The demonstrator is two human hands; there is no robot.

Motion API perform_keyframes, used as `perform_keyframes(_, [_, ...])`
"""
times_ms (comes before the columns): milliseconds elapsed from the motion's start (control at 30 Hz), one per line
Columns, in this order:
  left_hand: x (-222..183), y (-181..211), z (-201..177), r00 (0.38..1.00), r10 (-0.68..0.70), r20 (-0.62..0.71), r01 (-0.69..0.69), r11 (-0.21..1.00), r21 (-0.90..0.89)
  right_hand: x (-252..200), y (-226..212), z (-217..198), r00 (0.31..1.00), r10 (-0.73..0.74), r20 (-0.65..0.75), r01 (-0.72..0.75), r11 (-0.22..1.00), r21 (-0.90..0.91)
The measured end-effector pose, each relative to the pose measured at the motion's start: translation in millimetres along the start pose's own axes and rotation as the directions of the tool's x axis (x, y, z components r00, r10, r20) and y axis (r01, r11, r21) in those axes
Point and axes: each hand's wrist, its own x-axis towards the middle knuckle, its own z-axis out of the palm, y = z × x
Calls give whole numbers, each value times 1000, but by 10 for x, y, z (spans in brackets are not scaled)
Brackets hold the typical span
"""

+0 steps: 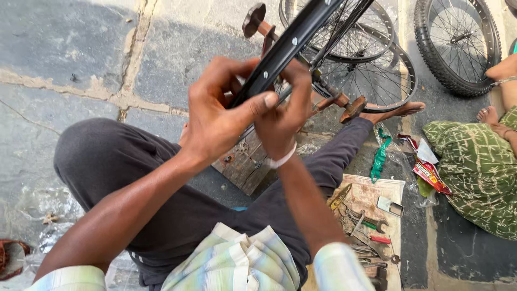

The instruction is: The person inserts spokes through a wheel hub and secures them to a bicycle rim by hand while sitting on the ground.

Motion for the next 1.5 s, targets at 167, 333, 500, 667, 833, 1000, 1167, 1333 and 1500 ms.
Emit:
perform_keyframes(167, [47, -53, -74, 978, 118, 172, -114, 993, -37, -315, -216, -14, 977, 206, -48, -203, 978, 48])
perform_keyframes(333, [46, -99, -47, 988, 33, 151, -24, 998, -63, 234, 330, -380, 941, -102, 322, 69, 991, 113])
perform_keyframes(500, [-12, -149, 20, 991, -41, 128, 73, 965, -252, 1176, 316, -733, 487, -308, 818, 8, 937, 348])
perform_keyframes(667, [27, -135, -6, 995, -49, 83, 65, 977, -201, 970, 150, -533, 655, -120, 746, 12, 989, 149])
perform_keyframes(833, [-36, -151, -15, 998, -6, 59, 14, 992, -128, 50, 305, -114, 986, -69, 152, 76, 996, -45])
perform_keyframes(1000, [-39, -150, -16, 998, -24, 65, 32, 992, -123, -135, 194, 215, 953, 290, -91, -209, 844, 494])
perform_keyframes(1167, [-42, -132, -21, 998, -33, 49, 39, 992, -120, -84, 122, 4, 909, 404, 103, -366, 654, 662])
perform_keyframes(1333, [-30, -89, -11, 996, -61, 58, 69, 989, -131, 355, 248, -340, 847, 162, 506, -489, 612, 622])
perform_keyframes(1500, [-14, -102, -9, 997, -46, 58, 55, 987, -154, 716, 159, -470, 744, -30, 667, -401, 779, 483])
